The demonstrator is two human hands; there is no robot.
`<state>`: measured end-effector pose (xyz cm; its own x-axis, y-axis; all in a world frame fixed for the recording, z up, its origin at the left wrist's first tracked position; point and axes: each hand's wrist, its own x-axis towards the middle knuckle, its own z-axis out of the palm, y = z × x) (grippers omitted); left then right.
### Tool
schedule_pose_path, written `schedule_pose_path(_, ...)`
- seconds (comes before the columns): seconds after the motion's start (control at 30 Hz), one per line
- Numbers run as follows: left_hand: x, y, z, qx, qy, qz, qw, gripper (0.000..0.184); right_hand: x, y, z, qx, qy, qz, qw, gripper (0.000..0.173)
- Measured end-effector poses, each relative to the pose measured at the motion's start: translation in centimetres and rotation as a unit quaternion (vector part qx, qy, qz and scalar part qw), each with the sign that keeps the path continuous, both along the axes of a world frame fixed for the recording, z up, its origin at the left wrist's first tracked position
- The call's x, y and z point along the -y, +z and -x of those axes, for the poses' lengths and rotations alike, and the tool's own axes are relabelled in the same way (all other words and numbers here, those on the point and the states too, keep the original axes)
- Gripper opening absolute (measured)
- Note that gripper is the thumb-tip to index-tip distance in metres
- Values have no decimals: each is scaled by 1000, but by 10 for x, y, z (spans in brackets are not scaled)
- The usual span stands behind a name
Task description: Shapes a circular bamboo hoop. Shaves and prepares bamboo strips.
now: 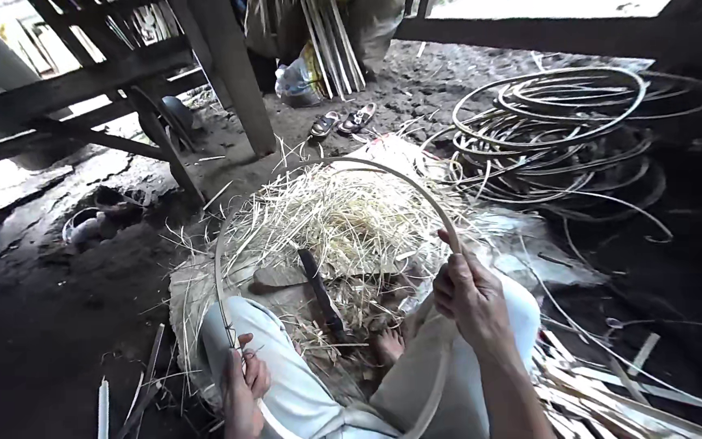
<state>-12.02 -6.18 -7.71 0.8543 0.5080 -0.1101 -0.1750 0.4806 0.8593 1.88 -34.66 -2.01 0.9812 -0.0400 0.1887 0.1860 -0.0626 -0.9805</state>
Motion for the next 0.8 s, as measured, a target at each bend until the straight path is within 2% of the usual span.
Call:
schedule_pose_path(0.1, 6, 4, -9, -8, 35, -20, 999, 47, 0, 1, 6, 11, 12, 111, 994, 48)
schedule_pose_path(0.2, 12, 9, -16, -8, 50, -13, 999, 47, -2, -1, 6, 8, 38, 156, 987, 48)
schedule_pose_path(0.3, 10, 10, -19, -19, 45, -20, 999, 47, 2, 0, -2, 0, 49, 131, 990, 47)
schedule_pose_path(0.37, -4, 23, -23, -22, 25, -56, 998, 46, 13, 6, -13, -5, 72, 102, 992, 48)
schedule_pose_path(0.47, -31, 65, -33, -17, -29, -126, 991, 41, 27, 34, -34, -12, 98, 10, 995, 43)
schedule_pose_path(0.53, -51, 95, -46, -13, -88, -209, 974, 36, 32, 62, -52, -9, 118, -35, 992, 35)
schedule_pose_path(0.6, -66, 122, -66, 6, -128, -343, 930, 33, 39, 84, -70, 2, 151, -45, 987, 30)
schedule_pose_path(0.63, -70, 135, -78, 15, -120, -432, 894, 32, 42, 90, -76, 8, 162, -51, 985, 29)
schedule_pose_path(0.7, -68, 163, -100, 35, -27, -616, 786, 36, 42, 95, -80, 15, 141, -69, 987, 35)
schedule_pose_path(0.73, -64, 176, -107, 50, 29, -676, 735, 47, 40, 93, -79, 21, 117, -84, 989, 37)
schedule_pose_path(0.77, -60, 184, -112, 68, 95, -705, 699, 57, 37, 88, -78, 21, 81, -116, 990, 39)
schedule_pose_path(0.8, -54, 186, -115, 90, 164, -707, 682, 62, 33, 81, -76, 12, 39, -161, 986, 40)
